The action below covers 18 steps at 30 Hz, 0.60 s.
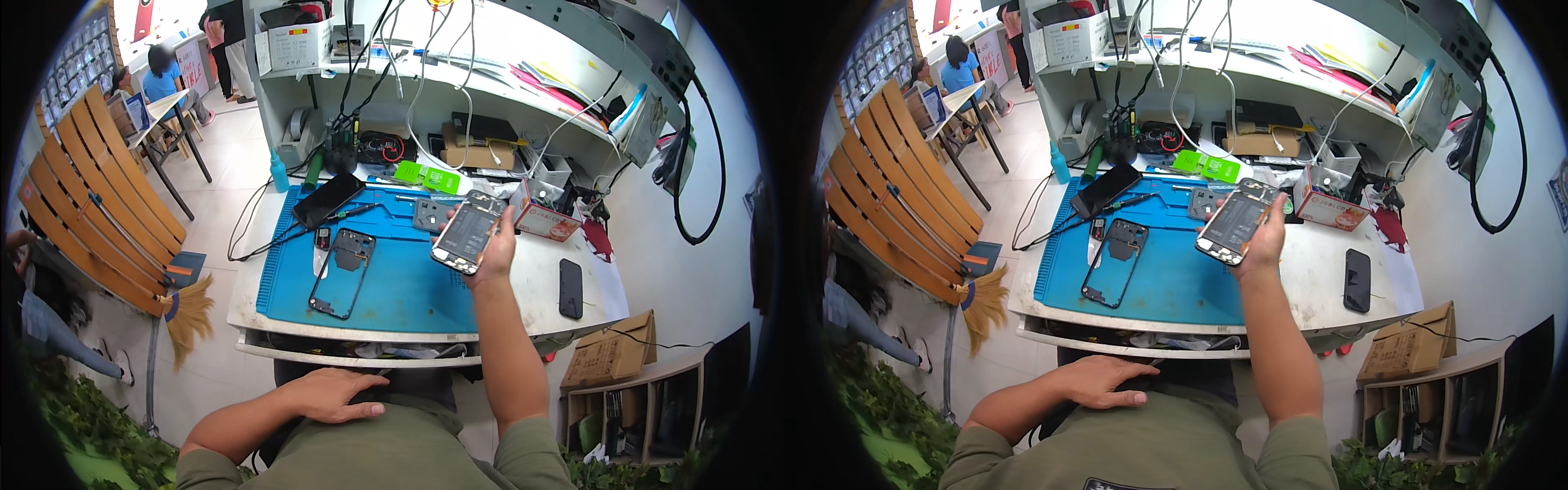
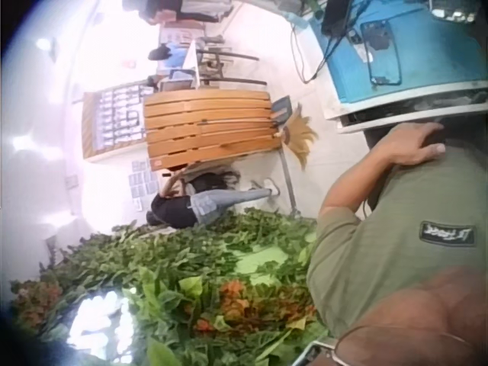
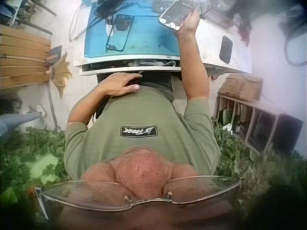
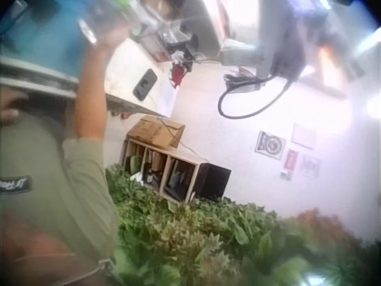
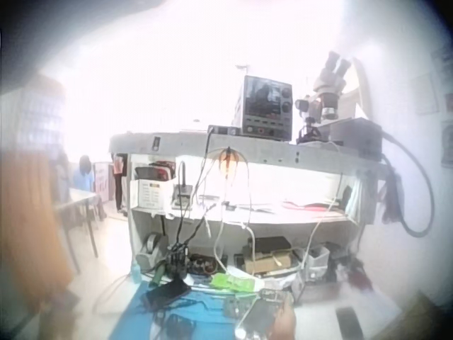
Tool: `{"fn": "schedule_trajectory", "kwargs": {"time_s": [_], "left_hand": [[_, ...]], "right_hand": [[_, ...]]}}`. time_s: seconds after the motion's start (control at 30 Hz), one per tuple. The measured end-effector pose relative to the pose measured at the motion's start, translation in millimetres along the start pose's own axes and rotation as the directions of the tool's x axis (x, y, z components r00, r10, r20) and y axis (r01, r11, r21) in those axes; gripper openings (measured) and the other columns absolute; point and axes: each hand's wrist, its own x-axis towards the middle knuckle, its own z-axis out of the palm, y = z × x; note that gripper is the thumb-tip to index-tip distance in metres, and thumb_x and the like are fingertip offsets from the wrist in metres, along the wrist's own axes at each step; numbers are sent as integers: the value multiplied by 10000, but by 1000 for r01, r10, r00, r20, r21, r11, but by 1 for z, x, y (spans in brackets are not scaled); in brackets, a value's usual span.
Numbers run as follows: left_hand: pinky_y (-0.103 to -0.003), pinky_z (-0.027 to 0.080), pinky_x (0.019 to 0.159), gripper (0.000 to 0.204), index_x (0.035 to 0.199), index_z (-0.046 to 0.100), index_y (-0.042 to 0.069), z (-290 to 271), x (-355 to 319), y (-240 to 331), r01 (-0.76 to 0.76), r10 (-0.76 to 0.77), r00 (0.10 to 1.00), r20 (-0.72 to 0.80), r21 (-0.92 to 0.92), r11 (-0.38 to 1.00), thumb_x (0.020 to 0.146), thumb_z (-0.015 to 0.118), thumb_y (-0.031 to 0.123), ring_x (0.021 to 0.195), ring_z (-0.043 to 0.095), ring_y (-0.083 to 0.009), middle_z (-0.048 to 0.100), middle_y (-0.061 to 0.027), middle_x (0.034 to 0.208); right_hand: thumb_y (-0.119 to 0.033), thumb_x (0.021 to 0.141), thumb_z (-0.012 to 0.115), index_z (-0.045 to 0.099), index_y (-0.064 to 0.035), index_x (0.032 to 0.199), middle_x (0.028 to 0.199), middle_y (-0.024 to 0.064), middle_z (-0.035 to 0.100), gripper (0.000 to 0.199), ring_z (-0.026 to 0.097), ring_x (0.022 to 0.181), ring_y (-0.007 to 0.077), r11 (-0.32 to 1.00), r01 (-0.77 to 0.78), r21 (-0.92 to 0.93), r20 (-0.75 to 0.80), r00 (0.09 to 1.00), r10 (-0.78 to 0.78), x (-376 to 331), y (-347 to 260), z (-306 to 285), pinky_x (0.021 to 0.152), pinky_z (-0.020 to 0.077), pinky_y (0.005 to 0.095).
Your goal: The person separates the internal components of a mobile phone by hand and using a thin tool, removing the battery and prying off the main circuit board before placing the battery in a storage drawer.
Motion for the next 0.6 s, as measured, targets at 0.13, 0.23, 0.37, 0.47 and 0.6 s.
{"fn": "schedule_trajectory", "kwargs": {"time_s": [0.13, 0.23, 0.37, 0.47, 0.6], "left_hand": [[-496, 433, 1179, 849, 1605, 465, 91, 11, -12, 8, -17, 20, 998, 53, -55, 998, 1047, 444, 730, 1408, 554, -436, 579, -256, 1527], [-507, 427, 1181, 874, 1605, 462, 86, 24, -16, 6, -9, 13, 998, 67, -69, 998, 1042, 425, 753, 1416, 548, -432, 567, -246, 1543], [-524, 437, 1170, 913, 1628, 424, 92, 38, -29, 16, 4, 11, 987, 159, -94, 996, 1030, 411, 781, 1407, 553, -443, 551, -241, 1560], [-524, 453, 1158, 897, 1651, 380, 95, 50, -45, 26, 2, 24, 981, 193, -134, 991, 1041, 432, 751, 1390, 564, -455, 544, -254, 1562], [-477, 574, 1002, 717, 1607, 477, 131, 16, -62, 34, -81, 103, 974, 203, -112, 990, 1055, 584, 576, 1185, 711, -405, 675, -236, 1404]], "right_hand": [[-741, 1082, 234, 623, -25, 1286, 1102, 204, 718, 839, 749, 925, 392, 995, 72, -73, -7, 997, -73, -30, -13, -7, 782, 633, 654], [-748, 1079, 226, 609, -11, 1331, 1139, 206, 712, 868, 741, 960, 388, 996, 63, -70, 26, 998, -61, -47, -16, -4, 826, 626, 651], [-749, 1078, 218, 593, 8, 1364, 1167, 206, 708, 892, 730, 1001, 384, 996, 50, -69, 43, 998, -47, -63, -14, -4, 867, 620, 641], [-737, 1084, 200, 585, 20, 1377, 1189, 217, 700, 898, 726, 1014, 386, 995, 35, -98, 32, 999, -32, -66, -8, 0, 870, 620, 639], [-737, 1085, 187, 574, 26, 1396, 1212, 225, 694, 910, 724, 1031, 392, 995, 23, -101, 92, 996, -14, -67, -8, -8, 882, 617, 643]]}}
